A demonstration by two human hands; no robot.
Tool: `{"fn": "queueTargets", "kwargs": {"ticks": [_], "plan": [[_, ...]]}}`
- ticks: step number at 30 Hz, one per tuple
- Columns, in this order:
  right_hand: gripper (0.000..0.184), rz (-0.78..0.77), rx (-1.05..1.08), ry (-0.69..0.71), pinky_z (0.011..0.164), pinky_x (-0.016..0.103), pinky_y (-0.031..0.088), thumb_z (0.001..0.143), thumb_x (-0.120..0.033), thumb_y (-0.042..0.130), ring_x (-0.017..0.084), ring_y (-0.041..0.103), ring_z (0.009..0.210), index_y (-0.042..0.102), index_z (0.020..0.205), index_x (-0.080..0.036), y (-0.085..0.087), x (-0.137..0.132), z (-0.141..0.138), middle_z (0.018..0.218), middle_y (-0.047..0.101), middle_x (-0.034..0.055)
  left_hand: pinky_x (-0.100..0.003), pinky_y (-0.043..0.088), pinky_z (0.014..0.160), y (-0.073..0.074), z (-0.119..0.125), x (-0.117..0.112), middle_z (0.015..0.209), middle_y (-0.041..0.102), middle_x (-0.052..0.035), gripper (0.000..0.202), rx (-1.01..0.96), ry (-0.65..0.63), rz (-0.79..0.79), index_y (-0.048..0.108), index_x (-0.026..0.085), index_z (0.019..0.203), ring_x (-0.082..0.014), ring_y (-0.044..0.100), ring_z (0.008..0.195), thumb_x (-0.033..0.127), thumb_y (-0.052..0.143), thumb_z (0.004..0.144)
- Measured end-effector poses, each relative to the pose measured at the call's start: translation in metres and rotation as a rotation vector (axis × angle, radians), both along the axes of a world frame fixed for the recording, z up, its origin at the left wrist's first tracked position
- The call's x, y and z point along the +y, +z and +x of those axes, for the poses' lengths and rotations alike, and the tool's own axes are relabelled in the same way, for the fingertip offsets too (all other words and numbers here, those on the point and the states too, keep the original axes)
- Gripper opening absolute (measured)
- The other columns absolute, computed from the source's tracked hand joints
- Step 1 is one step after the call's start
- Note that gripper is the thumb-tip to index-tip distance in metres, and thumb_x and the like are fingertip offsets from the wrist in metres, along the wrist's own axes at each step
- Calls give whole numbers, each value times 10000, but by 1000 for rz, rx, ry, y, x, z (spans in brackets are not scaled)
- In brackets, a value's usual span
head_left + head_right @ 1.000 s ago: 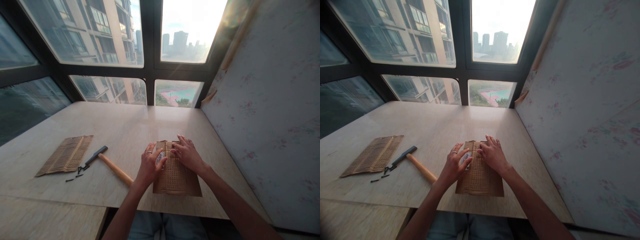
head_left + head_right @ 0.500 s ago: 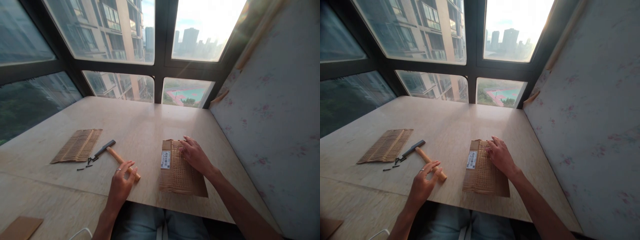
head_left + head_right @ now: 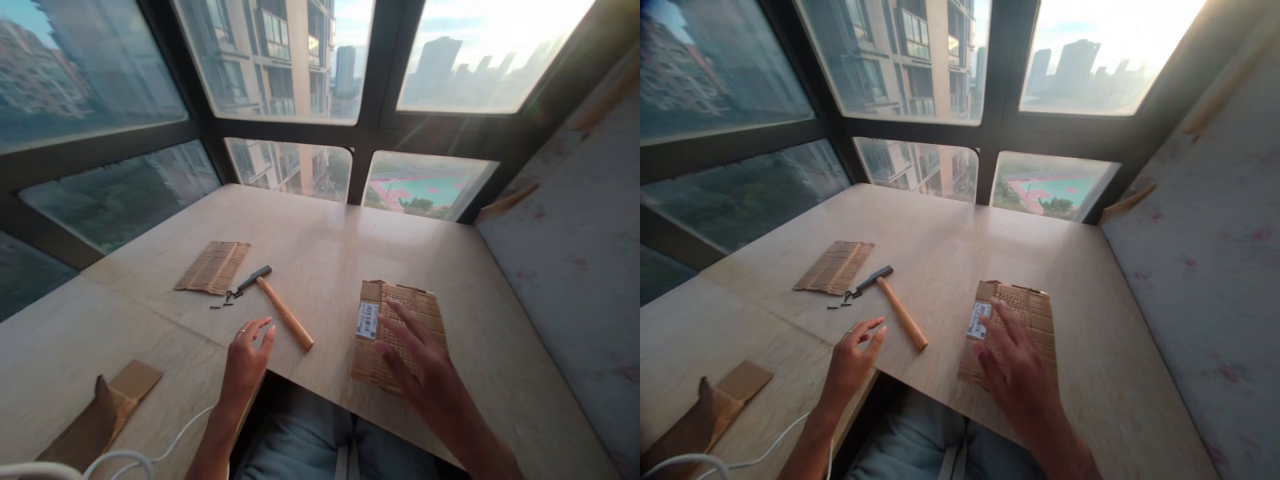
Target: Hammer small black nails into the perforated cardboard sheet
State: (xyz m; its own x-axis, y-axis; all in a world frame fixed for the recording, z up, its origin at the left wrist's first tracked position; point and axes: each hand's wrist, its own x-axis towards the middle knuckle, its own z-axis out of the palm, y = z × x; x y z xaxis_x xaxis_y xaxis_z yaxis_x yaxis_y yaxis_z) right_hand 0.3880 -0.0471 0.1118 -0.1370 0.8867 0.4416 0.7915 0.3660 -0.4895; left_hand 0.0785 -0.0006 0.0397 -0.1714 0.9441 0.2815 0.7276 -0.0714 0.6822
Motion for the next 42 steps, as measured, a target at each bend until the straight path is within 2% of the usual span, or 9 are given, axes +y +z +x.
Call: {"fn": "queueTargets", "kwargs": {"ticks": [3,6,12,15,18,25,29,35,42], "plan": [[298,-69,89,193,1049,476,486,967,-328,504,285,482,1334,621,1233,-263,-2,-13,-53,1447,523,101,-403,556,814,-5,-30,-1,1027,727,-133,304,91,155,14,698,168,993,-271,681,908,372,519,855],[329,-203,123,327,1034,444,498,956,-292,520,276,524,1297,612,1264,-223,-18,-1,-100,1414,555,127,-408,544,808,-10,-58,4,1030,709,-153,314,171,294,3,683,143,1040,-272,674,861,316,503,850],[352,-310,-109,179,1018,399,478,905,-186,579,284,568,1226,583,1255,-147,-65,51,-150,1338,590,181,-418,501,894,-21,-101,38,1087,659,-191,385,249,454,-69,627,115,1203,-282,650,938,251,493,869],[298,-321,-163,127,939,406,506,884,-150,592,295,622,1104,612,1181,-165,-76,62,-156,1197,651,169,-412,476,929,-27,-115,54,1061,637,-208,369,306,392,-118,644,107,1188,-302,607,1049,196,483,868],[223,-339,-211,78,882,416,510,886,-157,579,311,627,1008,636,1101,-168,-79,65,-157,1054,673,161,-396,467,913,-31,-124,62,1032,631,-186,302,320,334,-156,697,145,1084,-295,594,1020,201,489,872],[111,-405,-287,26,834,349,484,909,-213,563,272,616,936,638,989,-202,-80,65,-160,954,651,112,-366,461,885,-37,-140,57,955,639,-131,238,256,310,-150,689,192,856,-270,594,948,203,454,889],[94,-454,-279,31,776,331,466,905,-194,538,268,623,911,629,928,-199,-78,66,-165,923,644,108,-350,477,847,-35,-141,53,930,667,-122,212,181,329,-125,645,190,853,-253,622,915,207,436,890],[88,-559,-125,26,632,290,403,828,-105,533,207,602,726,583,809,-175,-63,75,-174,874,619,92,-280,500,670,-12,-122,46,798,690,-63,240,-94,325,-43,643,168,906,-184,630,697,336,478,861],[94,-639,299,4,487,215,318,767,-173,547,114,491,554,516,680,-188,-44,73,-165,595,460,-45,-218,428,452,20,-91,35,549,571,22,436,-564,279,2,664,148,838,-117,501,475,562,645,706]]}}
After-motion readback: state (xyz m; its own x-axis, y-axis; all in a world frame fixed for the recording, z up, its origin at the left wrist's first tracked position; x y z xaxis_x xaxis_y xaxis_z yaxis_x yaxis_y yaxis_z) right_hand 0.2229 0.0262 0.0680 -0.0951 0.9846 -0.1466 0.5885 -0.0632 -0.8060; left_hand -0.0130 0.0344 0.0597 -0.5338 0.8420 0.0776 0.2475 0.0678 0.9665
